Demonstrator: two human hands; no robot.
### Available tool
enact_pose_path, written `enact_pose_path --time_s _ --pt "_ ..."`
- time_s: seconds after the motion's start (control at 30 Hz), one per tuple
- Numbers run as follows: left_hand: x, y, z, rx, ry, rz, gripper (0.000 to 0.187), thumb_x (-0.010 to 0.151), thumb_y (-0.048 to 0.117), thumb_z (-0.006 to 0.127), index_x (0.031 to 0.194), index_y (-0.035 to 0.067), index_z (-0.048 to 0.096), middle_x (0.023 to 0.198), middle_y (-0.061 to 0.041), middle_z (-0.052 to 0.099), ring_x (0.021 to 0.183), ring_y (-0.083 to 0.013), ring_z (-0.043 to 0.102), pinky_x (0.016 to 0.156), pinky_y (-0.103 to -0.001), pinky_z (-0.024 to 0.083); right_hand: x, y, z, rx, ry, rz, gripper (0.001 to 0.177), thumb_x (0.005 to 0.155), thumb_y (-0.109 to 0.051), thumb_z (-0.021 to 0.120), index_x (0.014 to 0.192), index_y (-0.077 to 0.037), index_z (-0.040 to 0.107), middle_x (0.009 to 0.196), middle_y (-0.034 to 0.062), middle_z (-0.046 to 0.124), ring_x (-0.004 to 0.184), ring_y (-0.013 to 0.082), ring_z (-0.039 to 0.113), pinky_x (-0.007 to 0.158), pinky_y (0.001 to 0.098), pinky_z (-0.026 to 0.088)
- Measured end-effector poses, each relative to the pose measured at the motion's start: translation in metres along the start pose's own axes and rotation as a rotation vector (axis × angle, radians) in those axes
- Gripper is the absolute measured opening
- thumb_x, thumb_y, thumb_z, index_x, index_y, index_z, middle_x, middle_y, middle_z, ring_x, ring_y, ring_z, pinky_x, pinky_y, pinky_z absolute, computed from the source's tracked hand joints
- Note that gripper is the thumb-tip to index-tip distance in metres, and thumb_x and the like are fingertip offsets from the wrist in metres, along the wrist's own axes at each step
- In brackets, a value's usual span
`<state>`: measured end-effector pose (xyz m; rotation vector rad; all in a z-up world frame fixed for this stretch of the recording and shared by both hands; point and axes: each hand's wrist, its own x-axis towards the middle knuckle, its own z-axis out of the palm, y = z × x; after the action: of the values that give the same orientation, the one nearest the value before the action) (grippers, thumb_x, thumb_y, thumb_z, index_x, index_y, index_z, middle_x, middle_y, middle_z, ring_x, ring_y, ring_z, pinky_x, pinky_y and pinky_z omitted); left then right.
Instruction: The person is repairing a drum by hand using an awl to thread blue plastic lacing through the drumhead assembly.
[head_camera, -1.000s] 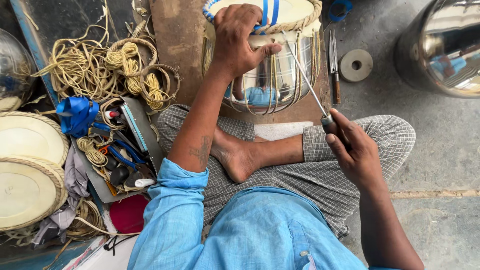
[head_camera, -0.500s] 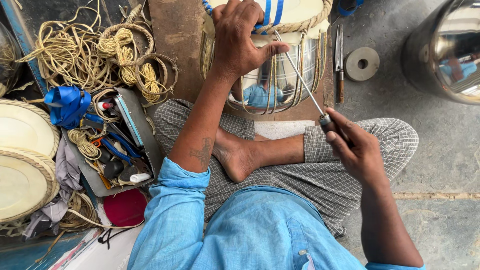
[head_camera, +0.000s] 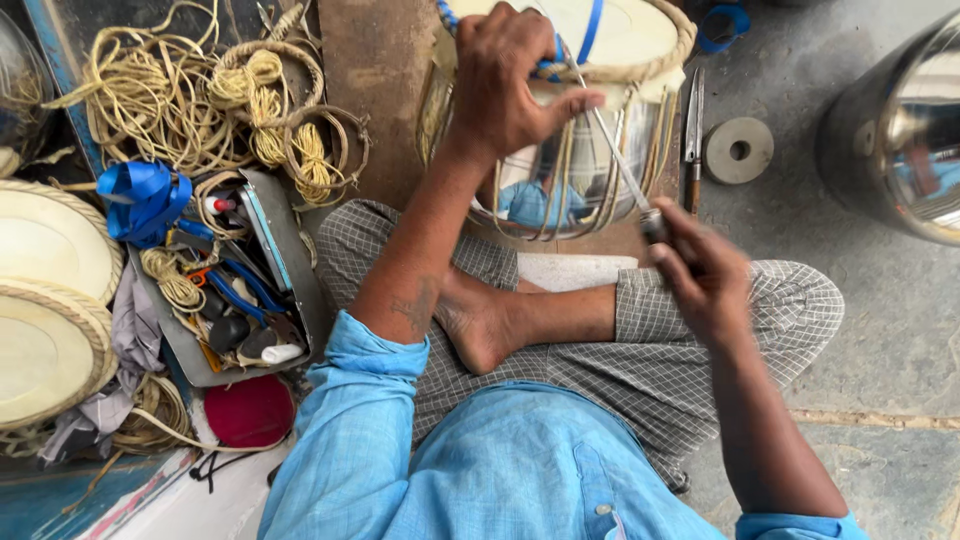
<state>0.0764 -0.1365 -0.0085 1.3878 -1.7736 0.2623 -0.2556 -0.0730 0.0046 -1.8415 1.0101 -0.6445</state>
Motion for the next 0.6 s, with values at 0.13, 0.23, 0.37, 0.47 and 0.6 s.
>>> enact_pose_path --time_s 0.13,0.23,0.37,0.47,0.6 --pt "0.003 0.025 0.010 -0.078 -0.006 -0.057 0.055 0.098 0.069 0.060 0.088 0.015 0.061 0.085 -0.001 0.061 0.084 -0.0203 0.054 0.086 -0.040 0.034 0.000 0.003 0.052 1.163 -0.383 0.401 0.070 0.093 -0.028 0.068 0.154 -0.009 0.040 0.094 0.0135 0.065 0.060 0.0169 0.064 0.052 0.0295 0.055" --pt "-0.002 0.033 0.013 -0.118 0.006 -0.114 0.046 0.104 0.060 0.056 0.090 0.016 0.062 0.088 0.000 0.064 0.085 -0.0200 0.055 0.089 -0.040 0.035 -0.013 0.019 0.072 0.493 -0.231 0.268 0.063 0.097 -0.025 0.067 0.150 -0.006 0.039 0.091 0.0158 0.064 0.066 0.0235 0.065 0.058 0.0367 0.054" --pt "-0.005 0.038 0.000 -0.120 0.009 -0.172 0.038 0.102 0.052 0.059 0.092 0.015 0.061 0.085 0.000 0.062 0.085 -0.0201 0.056 0.089 -0.040 0.035 -0.022 0.024 0.071 -0.196 -0.039 0.123 0.056 0.101 -0.021 0.066 0.145 -0.004 0.037 0.089 0.0193 0.063 0.073 0.0333 0.066 0.067 0.0467 0.053" --pt "-0.006 0.060 -0.009 -0.221 0.038 -0.216 0.024 0.104 0.040 0.063 0.106 0.017 0.063 0.091 0.003 0.065 0.090 -0.0176 0.058 0.093 -0.039 0.035 -0.014 0.000 0.065 -0.299 -0.022 0.106 0.059 0.098 -0.021 0.071 0.143 -0.002 0.037 0.095 0.0233 0.062 0.084 0.0418 0.064 0.075 0.0525 0.053" --pt "-0.006 0.080 -0.005 -0.288 0.070 -0.244 0.018 0.099 0.025 0.070 0.116 0.020 0.065 0.081 0.008 0.067 0.085 -0.0135 0.059 0.092 -0.038 0.034 -0.027 -0.063 0.036 -0.472 0.027 -0.208 0.065 0.086 -0.021 0.077 0.140 -0.001 0.048 0.118 0.0261 0.061 0.104 0.0466 0.063 0.086 0.0512 0.053"
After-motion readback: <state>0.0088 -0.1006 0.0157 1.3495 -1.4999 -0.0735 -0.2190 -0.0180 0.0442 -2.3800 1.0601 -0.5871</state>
